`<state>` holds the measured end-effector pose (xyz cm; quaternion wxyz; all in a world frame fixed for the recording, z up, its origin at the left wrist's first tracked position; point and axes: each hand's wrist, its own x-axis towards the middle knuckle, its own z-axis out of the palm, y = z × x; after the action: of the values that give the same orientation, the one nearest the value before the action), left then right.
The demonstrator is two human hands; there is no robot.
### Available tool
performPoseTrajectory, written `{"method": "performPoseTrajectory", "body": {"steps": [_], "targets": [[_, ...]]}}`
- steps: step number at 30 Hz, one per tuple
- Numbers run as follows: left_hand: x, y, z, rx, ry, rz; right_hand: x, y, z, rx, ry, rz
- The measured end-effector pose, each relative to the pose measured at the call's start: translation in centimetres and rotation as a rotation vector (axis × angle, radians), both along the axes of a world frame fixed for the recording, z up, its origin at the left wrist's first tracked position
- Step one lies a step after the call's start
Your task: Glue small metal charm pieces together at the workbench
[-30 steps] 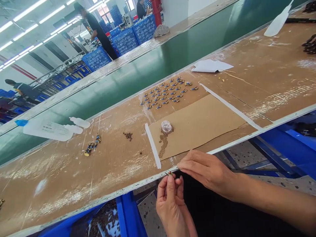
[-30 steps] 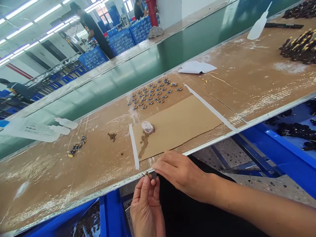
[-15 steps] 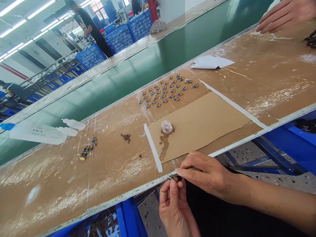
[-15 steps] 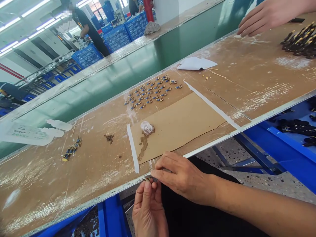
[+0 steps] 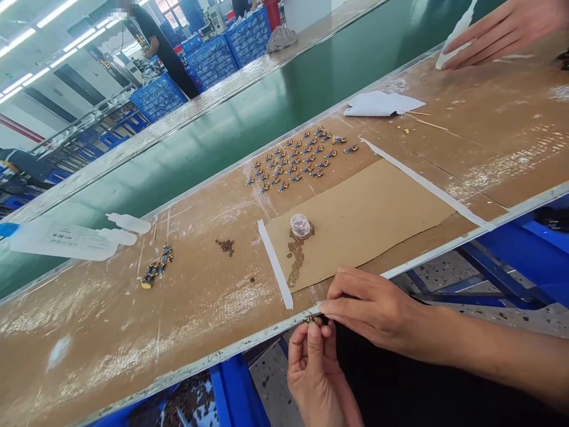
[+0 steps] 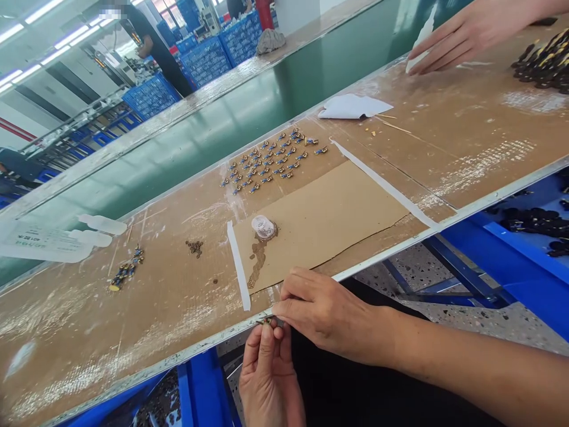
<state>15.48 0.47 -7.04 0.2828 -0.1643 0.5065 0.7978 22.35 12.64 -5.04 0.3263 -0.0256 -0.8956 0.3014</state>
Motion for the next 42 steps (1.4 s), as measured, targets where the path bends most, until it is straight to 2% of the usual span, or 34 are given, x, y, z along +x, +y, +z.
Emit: {"method": "performPoseTrajectory", "body": {"steps": [17, 25, 30, 42], "targets": [[0.09, -0.07, 0.13, -0.012, 0.006, -0.021, 0.16, 0.21, 0.20, 0.001, -0.031, 0.011], [-0.07, -0.06, -0.07, -0.001, -0.009, -0.012, 0.48, 0.26, 0.06, 0.022, 0.025, 0.037], [-0.12, -0.11, -0.26, -0.019, -0.006, -0.014, 0.35, 0.16, -0.07, 0.032, 0.029, -0.004], [-0.20, -0.31, -0.77, -0.032, 0.055, -0.052, 0.10, 0.29, 0.90, 0.008, -0.048, 0.017]]}}
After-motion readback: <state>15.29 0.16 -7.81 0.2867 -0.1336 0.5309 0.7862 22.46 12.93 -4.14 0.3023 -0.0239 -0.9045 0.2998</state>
